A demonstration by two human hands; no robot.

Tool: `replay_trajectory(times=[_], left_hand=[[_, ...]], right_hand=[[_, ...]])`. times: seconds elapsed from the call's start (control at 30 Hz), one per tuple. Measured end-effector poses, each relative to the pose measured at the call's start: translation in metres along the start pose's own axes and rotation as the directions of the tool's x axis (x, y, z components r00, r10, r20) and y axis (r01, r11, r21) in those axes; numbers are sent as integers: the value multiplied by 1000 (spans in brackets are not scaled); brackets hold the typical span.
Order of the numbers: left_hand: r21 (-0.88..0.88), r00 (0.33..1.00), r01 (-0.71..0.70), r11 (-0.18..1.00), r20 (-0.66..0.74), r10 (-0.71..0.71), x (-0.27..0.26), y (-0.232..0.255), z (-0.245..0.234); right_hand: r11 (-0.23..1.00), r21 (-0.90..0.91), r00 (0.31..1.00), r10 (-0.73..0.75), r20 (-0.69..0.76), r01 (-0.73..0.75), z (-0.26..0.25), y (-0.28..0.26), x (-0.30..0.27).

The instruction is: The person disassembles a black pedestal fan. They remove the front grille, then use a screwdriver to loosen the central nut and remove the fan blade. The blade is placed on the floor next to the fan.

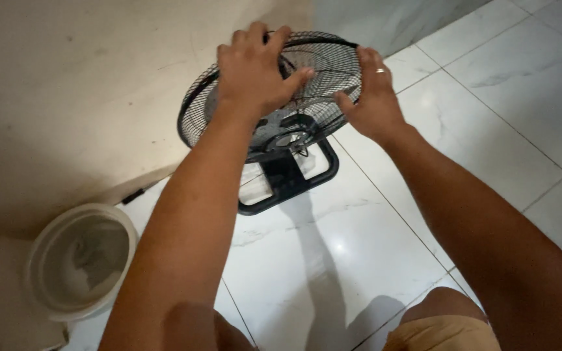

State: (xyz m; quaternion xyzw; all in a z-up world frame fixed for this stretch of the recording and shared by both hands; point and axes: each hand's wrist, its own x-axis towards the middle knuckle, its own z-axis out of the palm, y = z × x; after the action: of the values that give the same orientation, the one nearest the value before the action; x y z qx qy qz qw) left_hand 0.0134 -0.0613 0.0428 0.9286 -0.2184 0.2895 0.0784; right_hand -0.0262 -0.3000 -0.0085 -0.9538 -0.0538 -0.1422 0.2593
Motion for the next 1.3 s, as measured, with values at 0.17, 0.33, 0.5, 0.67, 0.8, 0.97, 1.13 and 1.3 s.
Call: replay_trajectory(times=[0.17,0.33,0.5,0.67,0.8,0.97,1.13,1.3], left_hand=[[1,1000,-10,1000,8,10,-3,-3,-5],[-2,1000,-28,1000,-12,27,-7,-5,-7],[5,998,19,1000,63,-19,-4,-2,-10],[25,1000,-5,1000,-4,6,-1,0,-4],[44,998,-23,999,-61,25,0,0,3],[9,1000,7,1000,-20,-7,1,3,1],[9,996,1,1000,-92,-1,-3,4,5],[-36,999,28,999,-30,-29,-2,8,-1]], right_hand=[[994,59,995,91,-29,-90,-10,-5,-1],[940,77,937,338,-93,-331,-5,50,0],[655,-245,658,749,83,-715,-4,89,-10],[671,-298,665,734,137,-679,-5,87,-11],[858,-84,852,513,104,-506,35,118,3],[919,-21,914,393,97,-393,15,33,9],[931,16,930,364,50,-365,23,34,15],[902,16,901,430,63,-431,10,22,11]])
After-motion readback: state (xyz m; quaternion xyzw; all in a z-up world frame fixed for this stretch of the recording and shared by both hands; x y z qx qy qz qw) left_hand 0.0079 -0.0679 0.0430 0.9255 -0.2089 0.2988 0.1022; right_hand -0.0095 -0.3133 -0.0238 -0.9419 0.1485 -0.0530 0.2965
